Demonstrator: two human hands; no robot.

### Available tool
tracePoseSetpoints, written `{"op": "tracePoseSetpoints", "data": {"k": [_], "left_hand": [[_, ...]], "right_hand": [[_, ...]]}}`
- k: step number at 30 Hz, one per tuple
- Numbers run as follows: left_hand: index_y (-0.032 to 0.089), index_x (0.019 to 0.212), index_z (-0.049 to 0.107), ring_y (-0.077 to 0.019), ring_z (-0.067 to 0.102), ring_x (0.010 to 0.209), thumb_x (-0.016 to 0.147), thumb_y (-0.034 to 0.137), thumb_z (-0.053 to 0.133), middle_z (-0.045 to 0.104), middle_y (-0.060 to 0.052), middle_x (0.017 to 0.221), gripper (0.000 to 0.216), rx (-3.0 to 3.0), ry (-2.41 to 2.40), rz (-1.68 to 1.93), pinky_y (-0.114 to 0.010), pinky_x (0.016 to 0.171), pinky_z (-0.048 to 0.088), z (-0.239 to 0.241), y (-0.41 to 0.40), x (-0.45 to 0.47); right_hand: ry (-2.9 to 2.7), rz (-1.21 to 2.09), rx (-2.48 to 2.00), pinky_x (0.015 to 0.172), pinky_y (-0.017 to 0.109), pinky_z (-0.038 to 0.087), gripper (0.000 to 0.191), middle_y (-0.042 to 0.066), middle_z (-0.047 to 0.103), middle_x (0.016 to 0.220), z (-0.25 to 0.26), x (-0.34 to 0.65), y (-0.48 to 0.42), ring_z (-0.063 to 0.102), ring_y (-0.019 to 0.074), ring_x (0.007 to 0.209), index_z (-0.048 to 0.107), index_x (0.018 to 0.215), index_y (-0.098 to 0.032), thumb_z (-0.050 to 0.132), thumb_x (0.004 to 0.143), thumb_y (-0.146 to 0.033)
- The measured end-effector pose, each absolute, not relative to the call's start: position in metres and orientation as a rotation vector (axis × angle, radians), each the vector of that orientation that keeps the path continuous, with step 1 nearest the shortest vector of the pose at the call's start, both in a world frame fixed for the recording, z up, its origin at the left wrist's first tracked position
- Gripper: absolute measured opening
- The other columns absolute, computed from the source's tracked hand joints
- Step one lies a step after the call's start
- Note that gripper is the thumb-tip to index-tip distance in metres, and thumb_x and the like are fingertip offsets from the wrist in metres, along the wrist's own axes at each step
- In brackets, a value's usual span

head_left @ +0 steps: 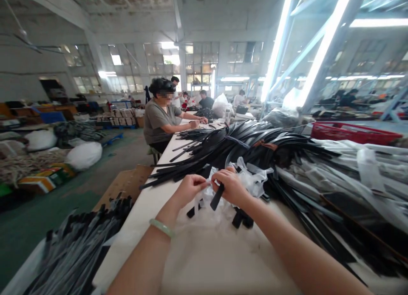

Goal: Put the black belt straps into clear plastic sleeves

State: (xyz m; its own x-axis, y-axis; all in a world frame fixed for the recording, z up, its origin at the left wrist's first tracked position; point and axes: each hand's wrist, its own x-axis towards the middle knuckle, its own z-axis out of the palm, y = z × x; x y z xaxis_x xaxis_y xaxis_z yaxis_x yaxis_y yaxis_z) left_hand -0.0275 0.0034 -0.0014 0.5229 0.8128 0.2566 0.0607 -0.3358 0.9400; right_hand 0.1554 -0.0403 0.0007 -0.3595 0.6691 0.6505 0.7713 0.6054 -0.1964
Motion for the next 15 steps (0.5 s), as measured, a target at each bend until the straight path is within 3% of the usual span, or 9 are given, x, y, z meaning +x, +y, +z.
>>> {"op": "tracePoseSetpoints", "data": {"k": [5, 9, 15], "left_hand": [[0.014, 0.069, 0.071, -0.0149, 0.055, 0.065, 0.069, 0.034, 0.072, 0.065, -0.004, 0.068, 0.020, 1.763, 0.834, 1.034, -0.026, 0.064, 0.042, -0.001, 0.004, -0.029], [0.015, 0.061, 0.066, -0.0127, 0.054, 0.061, 0.064, 0.027, 0.073, 0.062, 0.000, 0.061, 0.015, 1.731, 0.943, 1.096, -0.024, 0.062, 0.041, -0.002, 0.009, -0.032], [0.016, 0.055, 0.051, -0.0085, 0.046, 0.053, 0.062, 0.031, 0.074, 0.051, 0.005, 0.053, 0.028, 1.751, 1.105, 1.149, -0.020, 0.055, 0.036, -0.011, 0.020, -0.036]], "right_hand": [[-2.216, -0.225, -1.205, 0.080, 0.032, 0.033, 0.009, 0.003, 0.065, 0.075, 0.011, 0.159, -0.044, 0.060, 0.0178, 0.075, 0.061, 0.085, -0.019, 0.053, 0.088, -0.022], [-2.274, -0.348, -1.498, 0.071, 0.031, 0.037, 0.032, 0.007, 0.067, 0.069, 0.023, 0.171, -0.045, 0.063, 0.0207, 0.070, 0.064, 0.075, -0.018, 0.051, 0.090, -0.043], [-2.083, -0.172, -1.889, 0.051, 0.028, 0.032, 0.060, 0.010, 0.067, 0.069, 0.030, 0.192, -0.042, 0.063, 0.0251, 0.064, 0.064, 0.068, -0.019, 0.049, 0.074, -0.077]]}}
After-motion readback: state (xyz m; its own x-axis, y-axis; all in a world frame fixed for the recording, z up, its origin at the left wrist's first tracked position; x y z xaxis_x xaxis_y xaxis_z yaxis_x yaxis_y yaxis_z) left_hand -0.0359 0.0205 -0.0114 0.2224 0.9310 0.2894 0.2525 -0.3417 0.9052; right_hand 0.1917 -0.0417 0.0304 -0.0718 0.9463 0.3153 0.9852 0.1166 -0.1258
